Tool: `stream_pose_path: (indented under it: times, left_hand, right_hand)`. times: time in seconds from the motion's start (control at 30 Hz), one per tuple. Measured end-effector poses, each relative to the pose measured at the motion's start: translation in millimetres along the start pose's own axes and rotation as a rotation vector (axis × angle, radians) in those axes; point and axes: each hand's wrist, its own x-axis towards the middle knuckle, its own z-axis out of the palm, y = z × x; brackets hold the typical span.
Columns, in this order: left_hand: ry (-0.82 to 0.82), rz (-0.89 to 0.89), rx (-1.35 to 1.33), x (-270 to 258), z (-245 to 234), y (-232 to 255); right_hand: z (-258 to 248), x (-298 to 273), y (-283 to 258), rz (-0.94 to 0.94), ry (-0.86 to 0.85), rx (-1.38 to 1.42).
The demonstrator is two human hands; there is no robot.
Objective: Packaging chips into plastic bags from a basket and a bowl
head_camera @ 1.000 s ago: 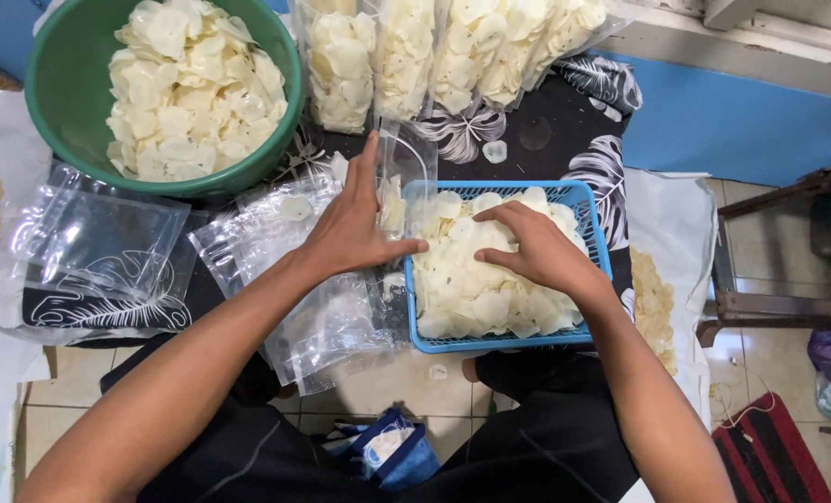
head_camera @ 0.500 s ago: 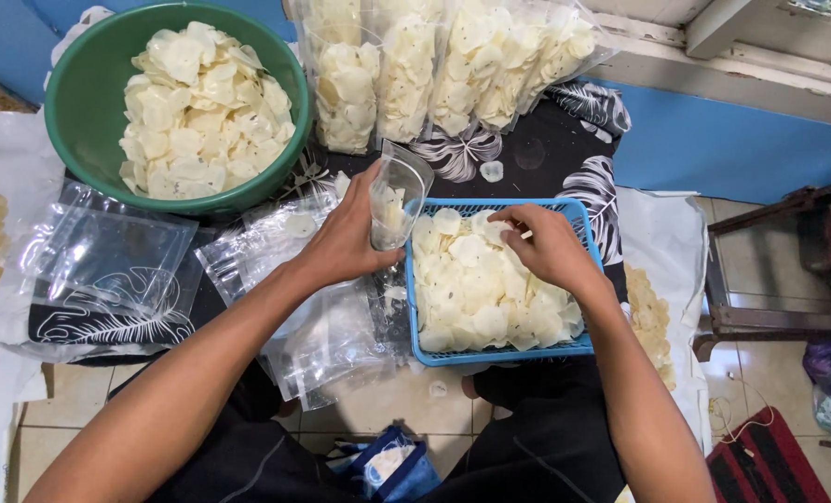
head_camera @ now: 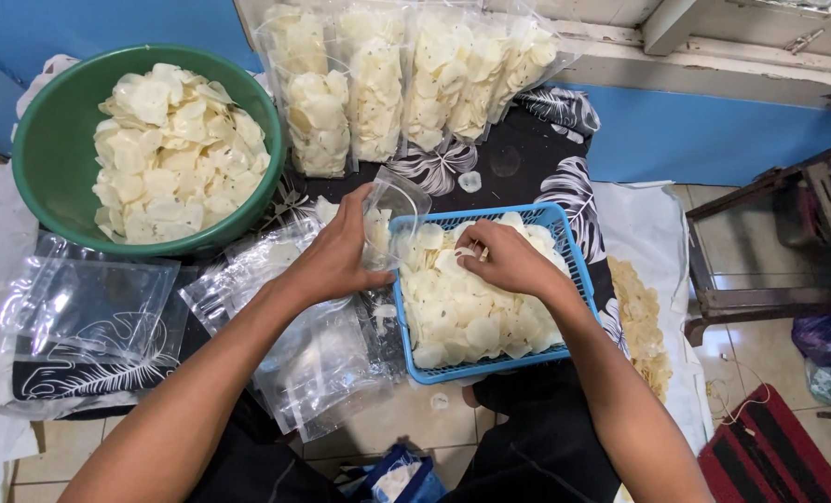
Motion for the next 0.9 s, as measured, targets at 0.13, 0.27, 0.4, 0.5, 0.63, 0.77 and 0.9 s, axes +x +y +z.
stream_pose_path:
  times: [0.13,0.27,0.4,0.5,0.63,0.77,0.9]
  left_hand:
    - [0.000,0.024,0.019,-2,3,3]
    - [0.017,0.039,0.048,-11,2,11]
    - [0.044,0.062,0.062,-13,10,5]
    - [0.066,0.101,0.066,-11,8,5]
    - [0.041,0.103,0.072,-10,7,5]
    - [0.032,0.105,0.120,-7,6,9]
    - [0.023,0.102,0.117,-8,4,14]
  right_hand:
    - [-5,-6,-9,0.025,0.050,0.081]
    - [0,-7,-12,-0.092,0.463,0.316]
    - [4,-14,-28,-0.195,0.825,0.575]
    - [8,-17,-39,-0.336,0.894,0.537]
    - [19,-18,-44,-0.383,0.869,0.492]
    - [21,-16,-53,-0.382,0.808,0.402]
    - [18,-17,-68,-0.389,0.794,0.341]
